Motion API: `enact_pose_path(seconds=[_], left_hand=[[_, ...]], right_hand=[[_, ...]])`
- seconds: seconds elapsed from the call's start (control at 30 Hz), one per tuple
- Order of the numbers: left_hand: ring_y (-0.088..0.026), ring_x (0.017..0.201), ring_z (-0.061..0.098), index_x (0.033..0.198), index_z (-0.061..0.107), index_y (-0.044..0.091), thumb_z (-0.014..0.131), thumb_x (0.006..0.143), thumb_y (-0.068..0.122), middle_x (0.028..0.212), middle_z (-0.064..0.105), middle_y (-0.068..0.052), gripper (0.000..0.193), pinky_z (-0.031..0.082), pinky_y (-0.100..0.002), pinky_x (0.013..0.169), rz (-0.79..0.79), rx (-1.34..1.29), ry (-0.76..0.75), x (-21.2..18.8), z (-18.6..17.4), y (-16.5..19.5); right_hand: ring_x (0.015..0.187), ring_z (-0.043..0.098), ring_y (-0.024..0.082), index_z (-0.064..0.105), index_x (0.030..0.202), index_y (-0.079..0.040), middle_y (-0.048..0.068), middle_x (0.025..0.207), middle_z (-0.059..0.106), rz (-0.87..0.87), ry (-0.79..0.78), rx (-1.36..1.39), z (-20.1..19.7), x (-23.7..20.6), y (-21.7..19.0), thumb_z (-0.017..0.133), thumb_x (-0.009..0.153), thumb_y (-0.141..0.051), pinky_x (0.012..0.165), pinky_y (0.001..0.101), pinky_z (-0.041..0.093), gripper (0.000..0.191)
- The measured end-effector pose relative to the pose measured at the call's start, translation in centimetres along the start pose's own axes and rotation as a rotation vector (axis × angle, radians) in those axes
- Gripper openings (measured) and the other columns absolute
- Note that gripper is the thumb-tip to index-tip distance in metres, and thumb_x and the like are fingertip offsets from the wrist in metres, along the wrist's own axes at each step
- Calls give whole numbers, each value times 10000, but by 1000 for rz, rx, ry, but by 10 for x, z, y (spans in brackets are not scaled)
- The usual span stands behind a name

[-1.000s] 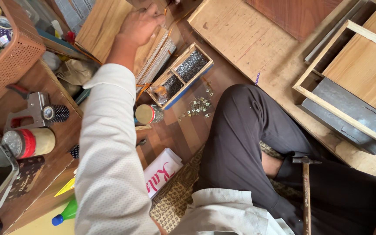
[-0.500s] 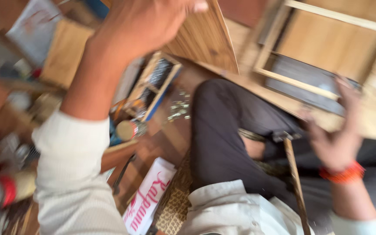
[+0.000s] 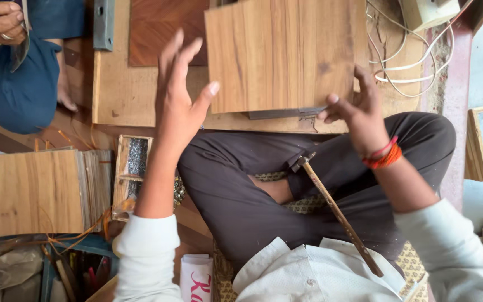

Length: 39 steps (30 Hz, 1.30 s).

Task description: The person sits on the floor and assembles small wooden frames by attaching rectangular wooden panels to a frame structure. They use a hammer to drive nails into the wood, repeatedly picking up nails from a container and positioning the panels before hammering them into place.

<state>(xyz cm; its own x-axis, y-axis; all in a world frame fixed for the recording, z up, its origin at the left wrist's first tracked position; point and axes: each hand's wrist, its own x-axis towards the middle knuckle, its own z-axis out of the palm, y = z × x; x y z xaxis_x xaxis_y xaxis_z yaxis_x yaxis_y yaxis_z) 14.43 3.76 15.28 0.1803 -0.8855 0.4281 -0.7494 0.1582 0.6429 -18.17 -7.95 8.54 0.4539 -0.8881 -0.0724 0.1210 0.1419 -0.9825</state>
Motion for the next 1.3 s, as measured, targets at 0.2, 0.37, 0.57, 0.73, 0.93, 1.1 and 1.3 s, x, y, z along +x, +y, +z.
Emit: enact_pose_path(seconds=[0.2,0.37,0.57,0.73,0.93,1.1,1.3], left_hand=[[-381,1483,379,1464,522,90,858,834,103,1615,354,-202,715,400,-476,1172,-278,4,-73,-69,67,-65],[-281,1254,628,1368,617,16,789,840,-27,1497,544,-157,557,594,-346,955,-317,-156,-53,-82,101,-80],[-204,983,740,1252,699,-29,730,860,-82,1383,652,-156,397,634,-278,751,-357,-173,41,-69,115,-83],[-202,851,747,1253,686,-40,748,875,-31,1415,639,-179,383,611,-286,727,-358,-103,-8,-58,106,-83],[-234,962,744,1259,709,0,815,859,36,1406,639,-173,415,614,-306,723,-318,-7,-36,-59,101,-71],[-256,991,736,1147,724,-5,787,867,-7,1248,674,-147,287,637,-309,792,-270,-3,98,-64,105,-66],[-277,942,713,1006,715,5,798,823,-41,1069,668,-113,207,626,-328,786,-232,-28,203,-66,102,-70]], right_hand=[[782,719,308,646,1328,-80,111,920,722,-243,142,-1402,-51,6,-5,893,940,-238,675,415,554,487],[1019,698,311,730,1169,-20,177,1283,621,-387,18,-946,-50,0,21,813,833,-34,779,337,600,347],[931,734,227,752,1017,-24,114,1175,680,-345,186,-926,-45,8,52,805,893,11,806,310,608,139],[938,735,213,750,1062,-4,115,1146,675,-338,217,-833,-45,13,64,837,857,14,811,305,610,223],[980,739,193,752,1085,2,114,1255,649,-242,228,-690,-50,18,70,811,854,48,824,273,632,243],[1046,738,183,725,1111,41,110,1288,649,-223,211,-540,-54,18,78,786,865,80,838,271,635,257],[1026,753,182,735,1114,51,101,1188,697,-221,187,-583,-51,20,82,782,930,89,827,272,629,194]])
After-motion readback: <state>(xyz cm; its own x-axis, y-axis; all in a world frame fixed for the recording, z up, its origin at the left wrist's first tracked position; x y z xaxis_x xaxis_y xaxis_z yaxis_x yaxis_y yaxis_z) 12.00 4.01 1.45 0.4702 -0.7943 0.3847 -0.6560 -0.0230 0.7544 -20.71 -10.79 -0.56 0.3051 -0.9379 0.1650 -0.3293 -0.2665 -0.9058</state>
